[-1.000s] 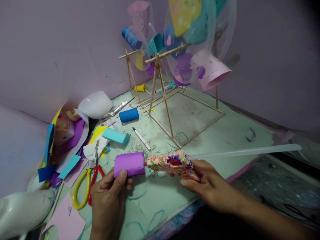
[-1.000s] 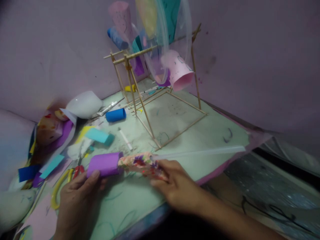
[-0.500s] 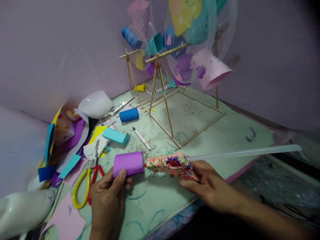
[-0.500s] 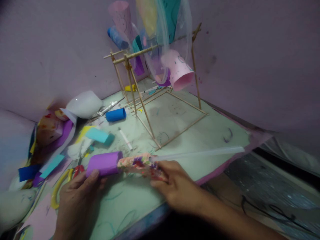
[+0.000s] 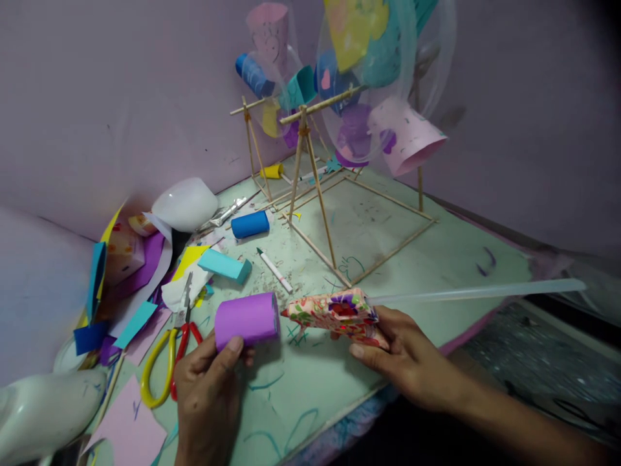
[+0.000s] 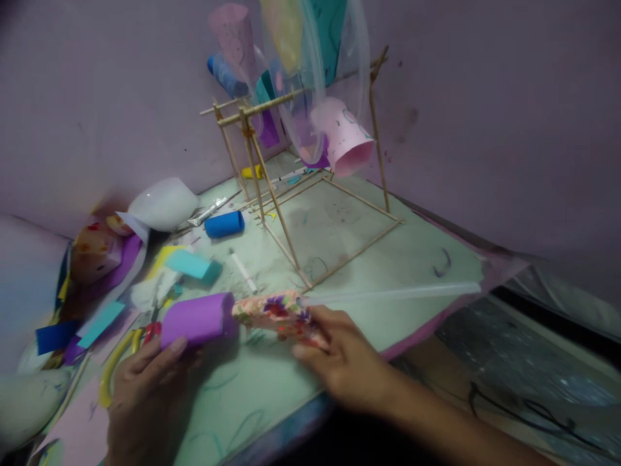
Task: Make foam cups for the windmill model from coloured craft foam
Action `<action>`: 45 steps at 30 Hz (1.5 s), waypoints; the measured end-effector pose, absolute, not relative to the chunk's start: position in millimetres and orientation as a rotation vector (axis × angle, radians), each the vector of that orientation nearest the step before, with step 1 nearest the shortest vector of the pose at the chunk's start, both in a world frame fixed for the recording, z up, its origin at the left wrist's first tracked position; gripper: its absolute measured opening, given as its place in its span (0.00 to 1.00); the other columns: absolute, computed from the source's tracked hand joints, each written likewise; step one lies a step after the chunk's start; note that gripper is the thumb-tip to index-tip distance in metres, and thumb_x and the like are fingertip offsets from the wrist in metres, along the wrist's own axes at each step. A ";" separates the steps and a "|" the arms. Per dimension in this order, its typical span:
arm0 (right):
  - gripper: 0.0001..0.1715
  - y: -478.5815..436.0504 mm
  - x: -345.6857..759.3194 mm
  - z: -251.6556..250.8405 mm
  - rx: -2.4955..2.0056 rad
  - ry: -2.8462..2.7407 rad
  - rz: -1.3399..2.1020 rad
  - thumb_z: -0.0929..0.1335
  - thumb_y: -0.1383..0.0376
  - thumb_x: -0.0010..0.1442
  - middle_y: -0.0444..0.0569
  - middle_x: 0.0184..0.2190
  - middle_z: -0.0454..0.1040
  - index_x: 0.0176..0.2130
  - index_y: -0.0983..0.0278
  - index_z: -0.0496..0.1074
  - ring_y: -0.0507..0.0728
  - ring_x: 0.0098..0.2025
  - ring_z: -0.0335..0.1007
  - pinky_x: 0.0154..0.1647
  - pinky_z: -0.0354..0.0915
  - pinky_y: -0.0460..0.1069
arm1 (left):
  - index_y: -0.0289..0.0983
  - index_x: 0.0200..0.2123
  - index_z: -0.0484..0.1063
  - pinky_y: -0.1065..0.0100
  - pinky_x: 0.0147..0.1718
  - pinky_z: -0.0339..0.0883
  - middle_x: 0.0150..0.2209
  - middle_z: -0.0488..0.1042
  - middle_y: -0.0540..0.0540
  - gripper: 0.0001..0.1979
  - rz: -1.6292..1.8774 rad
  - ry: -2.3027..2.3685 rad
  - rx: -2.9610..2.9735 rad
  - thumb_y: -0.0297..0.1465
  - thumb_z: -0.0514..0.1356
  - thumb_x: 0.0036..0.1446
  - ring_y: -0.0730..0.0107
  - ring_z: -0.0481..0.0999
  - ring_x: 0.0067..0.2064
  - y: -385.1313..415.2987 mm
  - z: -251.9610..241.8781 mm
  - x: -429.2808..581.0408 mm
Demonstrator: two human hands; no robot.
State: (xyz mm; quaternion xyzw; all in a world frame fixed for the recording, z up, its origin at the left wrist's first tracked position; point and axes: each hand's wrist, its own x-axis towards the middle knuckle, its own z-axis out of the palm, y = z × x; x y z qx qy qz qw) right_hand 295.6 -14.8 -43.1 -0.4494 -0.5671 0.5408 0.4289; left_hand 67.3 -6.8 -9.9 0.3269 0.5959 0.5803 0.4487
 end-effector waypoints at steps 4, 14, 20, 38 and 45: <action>0.16 -13.8 296.8 -43.2 -1.054 -1.391 1.350 0.66 0.67 0.54 0.51 0.38 0.76 0.44 0.66 0.72 0.58 0.40 0.73 0.43 0.67 0.51 | 0.33 0.18 0.75 0.75 0.19 0.62 0.16 0.71 0.49 0.11 1.337 1.549 0.945 0.35 0.70 0.38 0.75 0.68 0.20 -8.9 -13.8 60.8; 0.14 -14.1 295.3 -45.0 -1.123 -1.422 1.298 0.66 0.66 0.53 0.52 0.35 0.76 0.41 0.66 0.73 0.58 0.37 0.72 0.39 0.68 0.51 | 0.34 0.23 0.77 0.71 0.19 0.61 0.20 0.70 0.48 0.12 1.362 1.681 1.113 0.37 0.70 0.37 0.69 0.67 0.23 -13.3 -15.7 72.2; 0.13 -14.6 294.2 -44.8 -1.131 -1.430 1.293 0.66 0.67 0.52 0.50 0.33 0.76 0.40 0.66 0.73 0.57 0.35 0.71 0.36 0.67 0.50 | 0.37 0.24 0.78 0.71 0.24 0.62 0.23 0.72 0.49 0.08 1.372 1.696 1.189 0.35 0.68 0.40 0.69 0.68 0.27 -15.3 -12.1 73.8; 0.14 -14.8 293.3 -46.2 -1.144 -1.427 1.254 0.66 0.68 0.52 0.50 0.32 0.76 0.40 0.66 0.74 0.56 0.33 0.70 0.34 0.67 0.48 | 0.40 0.25 0.79 0.70 0.27 0.62 0.27 0.75 0.49 0.04 1.457 1.767 1.359 0.32 0.66 0.41 0.67 0.71 0.31 -17.2 -10.1 78.3; 0.13 -15.1 295.2 -44.3 -1.155 -1.441 1.228 0.66 0.68 0.52 0.49 0.31 0.76 0.39 0.66 0.74 0.55 0.32 0.69 0.33 0.66 0.48 | 0.42 0.26 0.79 0.70 0.29 0.60 0.28 0.75 0.51 0.04 1.465 1.753 1.475 0.31 0.66 0.42 0.70 0.69 0.28 -17.9 -10.7 78.0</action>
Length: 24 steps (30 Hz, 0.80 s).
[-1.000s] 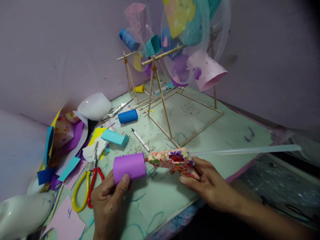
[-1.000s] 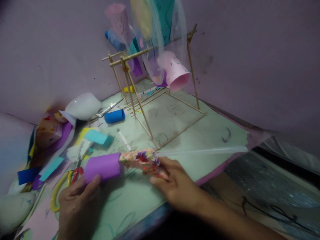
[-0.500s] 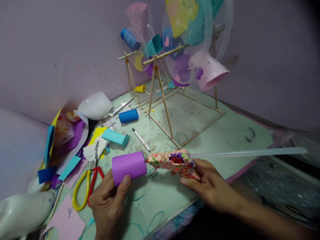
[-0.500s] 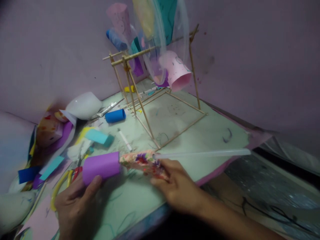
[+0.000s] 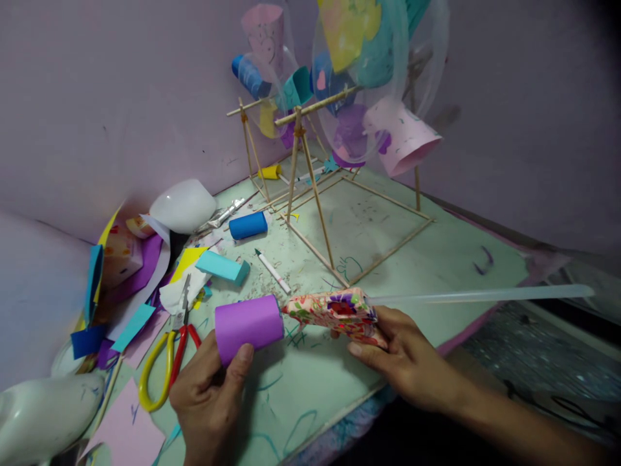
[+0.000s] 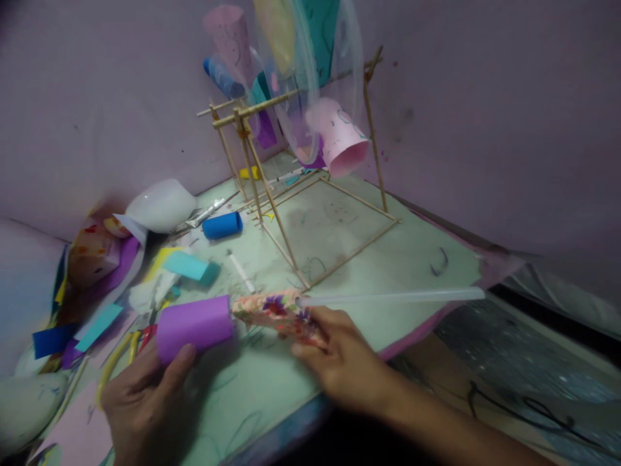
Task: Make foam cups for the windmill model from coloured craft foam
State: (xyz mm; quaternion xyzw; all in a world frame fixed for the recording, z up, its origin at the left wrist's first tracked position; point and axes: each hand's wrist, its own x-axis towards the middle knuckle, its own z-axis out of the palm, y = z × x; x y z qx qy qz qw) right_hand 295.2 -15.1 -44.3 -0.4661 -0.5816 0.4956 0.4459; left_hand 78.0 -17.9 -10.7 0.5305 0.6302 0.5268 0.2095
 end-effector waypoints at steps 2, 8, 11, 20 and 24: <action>0.13 -15.5 295.0 -43.2 -1.156 -1.434 1.235 0.66 0.68 0.52 0.49 0.31 0.76 0.40 0.66 0.74 0.55 0.32 0.69 0.32 0.66 0.48 | 0.42 0.27 0.80 0.70 0.32 0.61 0.30 0.76 0.51 0.04 1.477 1.749 1.515 0.30 0.66 0.43 0.69 0.71 0.31 -17.9 -10.9 77.8; 0.14 -13.3 292.5 -41.6 -1.134 -1.390 1.258 0.65 0.69 0.51 0.50 0.33 0.76 0.39 0.67 0.74 0.56 0.34 0.71 0.35 0.67 0.48 | 0.41 0.24 0.79 0.71 0.31 0.61 0.28 0.76 0.52 0.02 1.462 1.704 1.538 0.30 0.65 0.43 0.70 0.70 0.30 -19.4 -9.4 75.3; 0.14 -12.8 292.1 -43.3 -1.127 -1.379 1.250 0.66 0.69 0.51 0.51 0.34 0.77 0.39 0.68 0.74 0.56 0.35 0.72 0.36 0.68 0.48 | 0.40 0.24 0.78 0.71 0.30 0.60 0.28 0.75 0.51 0.02 1.465 1.681 1.508 0.31 0.66 0.43 0.70 0.69 0.29 -20.1 -9.8 74.0; 0.13 -13.4 294.4 -45.9 -1.062 -1.334 1.286 0.66 0.69 0.52 0.51 0.34 0.76 0.40 0.66 0.73 0.58 0.37 0.73 0.38 0.68 0.50 | 0.40 0.25 0.78 0.71 0.29 0.59 0.27 0.73 0.52 0.03 1.456 1.651 1.509 0.32 0.66 0.44 0.71 0.68 0.29 -18.9 -11.5 74.4; 0.14 -13.6 294.0 -45.6 -1.073 -1.360 1.262 0.65 0.69 0.52 0.51 0.34 0.77 0.40 0.67 0.73 0.56 0.34 0.72 0.35 0.68 0.49 | 0.41 0.25 0.78 0.71 0.29 0.59 0.27 0.73 0.52 0.02 1.462 1.647 1.511 0.31 0.66 0.44 0.72 0.68 0.29 -19.3 -11.2 74.1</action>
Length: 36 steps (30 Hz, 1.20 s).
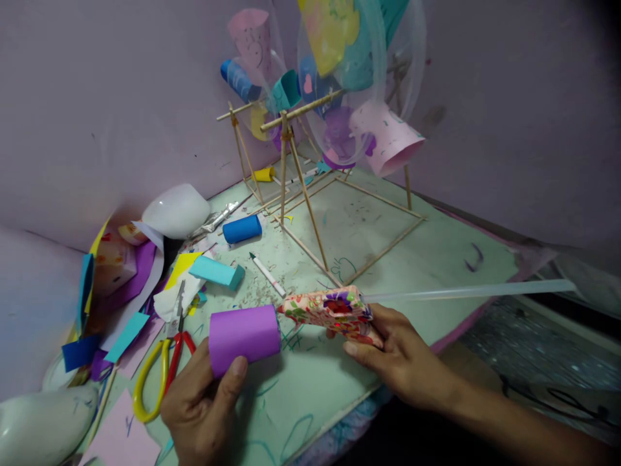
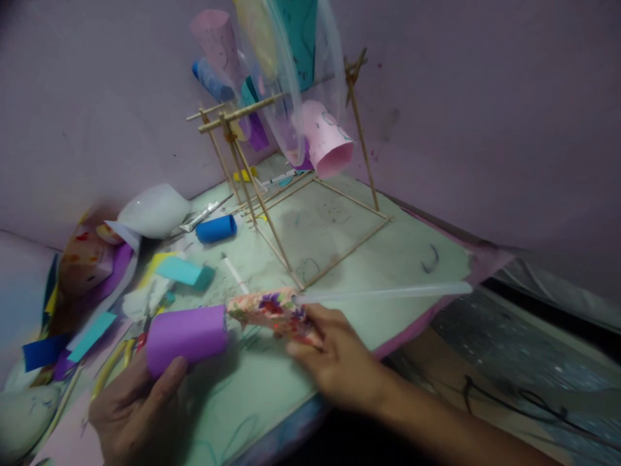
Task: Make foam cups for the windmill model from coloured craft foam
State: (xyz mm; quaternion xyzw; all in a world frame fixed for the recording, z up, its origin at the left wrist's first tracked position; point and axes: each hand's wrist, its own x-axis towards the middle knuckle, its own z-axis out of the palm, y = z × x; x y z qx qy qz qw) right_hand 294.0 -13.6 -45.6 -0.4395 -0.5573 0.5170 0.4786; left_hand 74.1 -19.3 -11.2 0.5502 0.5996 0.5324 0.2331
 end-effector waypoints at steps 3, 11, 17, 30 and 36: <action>0.13 -14.1 293.7 -45.0 -1.081 -1.361 1.266 0.65 0.69 0.52 0.52 0.34 0.77 0.39 0.67 0.73 0.56 0.34 0.72 0.35 0.68 0.48 | 0.41 0.26 0.79 0.71 0.29 0.60 0.27 0.73 0.52 0.02 1.469 1.636 1.530 0.31 0.66 0.43 0.71 0.68 0.29 -19.5 -11.8 74.0; 0.12 -14.5 295.6 -43.0 -1.028 -1.363 1.312 0.66 0.69 0.52 0.51 0.34 0.77 0.39 0.66 0.73 0.57 0.36 0.74 0.37 0.68 0.48 | 0.39 0.23 0.77 0.72 0.27 0.60 0.26 0.73 0.52 0.03 1.449 1.722 1.491 0.32 0.65 0.44 0.72 0.67 0.28 -16.2 -13.8 70.1; 0.12 -15.4 296.4 -46.2 -1.094 -1.376 1.328 0.66 0.66 0.51 0.51 0.33 0.77 0.38 0.66 0.74 0.58 0.35 0.73 0.36 0.68 0.49 | 0.36 0.16 0.72 0.74 0.15 0.56 0.13 0.68 0.52 0.13 1.194 1.954 1.278 0.37 0.64 0.46 0.75 0.64 0.17 -7.6 -13.5 61.7; 0.12 -17.4 293.0 -49.4 -1.229 -1.452 1.322 0.65 0.65 0.51 0.51 0.30 0.72 0.35 0.67 0.74 0.58 0.33 0.69 0.35 0.66 0.51 | 0.35 0.13 0.71 0.78 0.11 0.55 0.11 0.68 0.51 0.15 1.209 1.986 1.255 0.37 0.64 0.45 0.79 0.63 0.14 -8.7 -8.8 67.6; 0.09 -17.5 292.0 -48.8 -1.210 -1.457 1.325 0.65 0.66 0.51 0.50 0.28 0.71 0.32 0.66 0.73 0.56 0.30 0.67 0.30 0.66 0.48 | 0.35 0.16 0.73 0.77 0.12 0.56 0.12 0.69 0.51 0.13 1.217 1.950 1.242 0.36 0.64 0.45 0.78 0.64 0.15 -9.1 -10.1 67.3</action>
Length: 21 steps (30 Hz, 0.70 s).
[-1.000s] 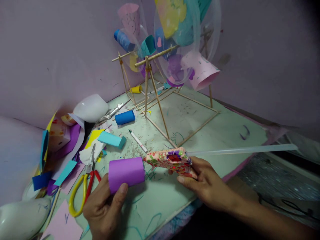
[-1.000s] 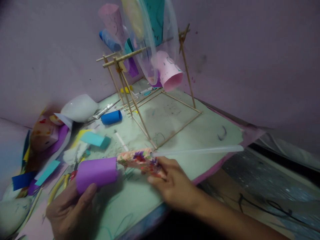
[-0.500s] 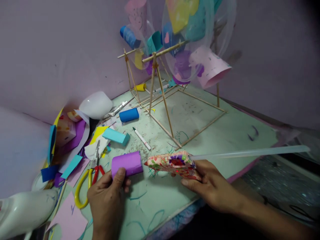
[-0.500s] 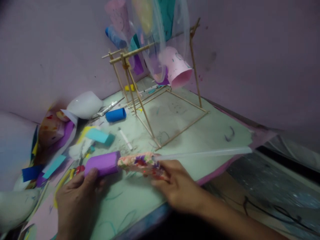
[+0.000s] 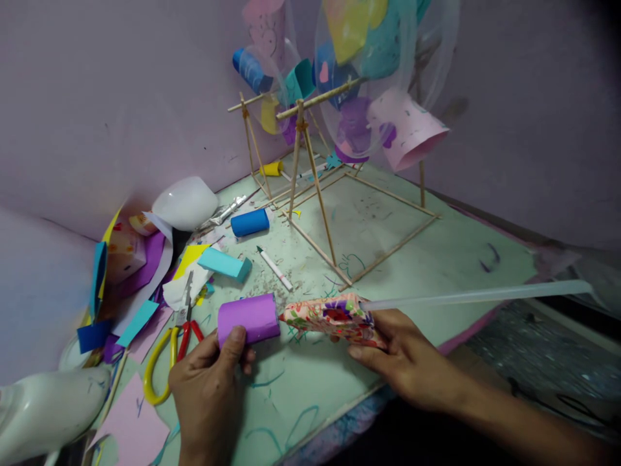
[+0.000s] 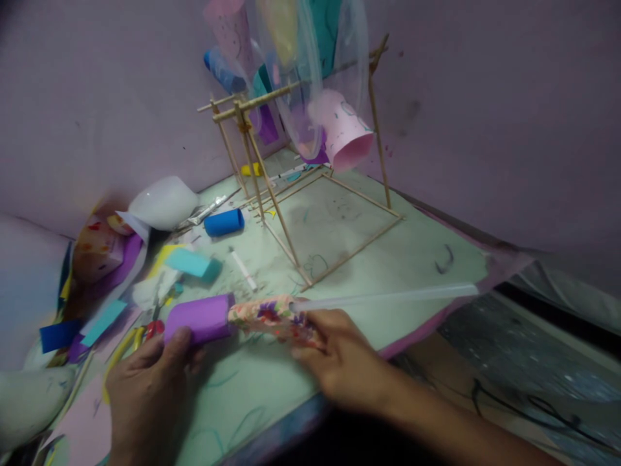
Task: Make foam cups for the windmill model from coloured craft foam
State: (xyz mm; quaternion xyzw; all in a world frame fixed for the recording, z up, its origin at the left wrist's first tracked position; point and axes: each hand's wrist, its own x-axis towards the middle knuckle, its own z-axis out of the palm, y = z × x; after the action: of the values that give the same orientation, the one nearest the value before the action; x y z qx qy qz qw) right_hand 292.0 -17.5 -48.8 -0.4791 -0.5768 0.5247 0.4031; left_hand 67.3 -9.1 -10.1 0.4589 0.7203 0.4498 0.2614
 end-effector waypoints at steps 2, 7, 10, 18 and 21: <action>0.09 -17.3 291.6 -48.7 -1.200 -1.458 1.315 0.65 0.66 0.51 0.50 0.29 0.72 0.33 0.66 0.73 0.56 0.31 0.68 0.31 0.66 0.49 | 0.35 0.17 0.73 0.76 0.12 0.56 0.12 0.69 0.51 0.12 1.226 1.934 1.210 0.37 0.65 0.44 0.77 0.64 0.16 -9.9 -10.7 66.6; 0.09 -17.0 291.5 -47.0 -1.194 -1.475 1.263 0.65 0.67 0.51 0.49 0.27 0.72 0.32 0.65 0.73 0.56 0.29 0.67 0.30 0.65 0.49 | 0.35 0.18 0.74 0.76 0.13 0.58 0.13 0.70 0.51 0.12 1.226 1.938 1.149 0.37 0.66 0.44 0.77 0.65 0.16 -11.1 -13.0 64.4; 0.08 -16.5 291.5 -45.0 -1.168 -1.454 1.304 0.65 0.67 0.51 0.48 0.27 0.72 0.32 0.65 0.73 0.55 0.29 0.67 0.29 0.65 0.48 | 0.35 0.19 0.74 0.77 0.14 0.58 0.13 0.70 0.51 0.12 1.243 1.920 1.138 0.37 0.67 0.44 0.78 0.65 0.17 -11.0 -14.2 64.5; 0.06 -16.5 290.6 -44.4 -1.165 -1.421 1.350 0.65 0.67 0.50 0.47 0.24 0.70 0.28 0.65 0.72 0.53 0.26 0.64 0.24 0.63 0.45 | 0.35 0.16 0.73 0.79 0.12 0.56 0.12 0.69 0.52 0.12 1.240 1.963 1.191 0.36 0.66 0.44 0.79 0.64 0.15 -11.5 -10.4 68.4; 0.08 -17.0 290.5 -43.5 -1.163 -1.445 1.338 0.65 0.68 0.50 0.47 0.24 0.70 0.31 0.65 0.74 0.52 0.25 0.63 0.24 0.63 0.45 | 0.36 0.16 0.73 0.78 0.12 0.56 0.12 0.69 0.52 0.13 1.237 1.968 1.216 0.36 0.66 0.44 0.78 0.64 0.15 -10.6 -8.7 68.8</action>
State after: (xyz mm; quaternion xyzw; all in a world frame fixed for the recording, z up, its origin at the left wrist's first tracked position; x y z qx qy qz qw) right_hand 290.5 -17.0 -43.5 -0.4626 -0.5751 0.5326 0.4143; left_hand 68.8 -10.6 -8.7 0.4482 0.7252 0.4557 0.2561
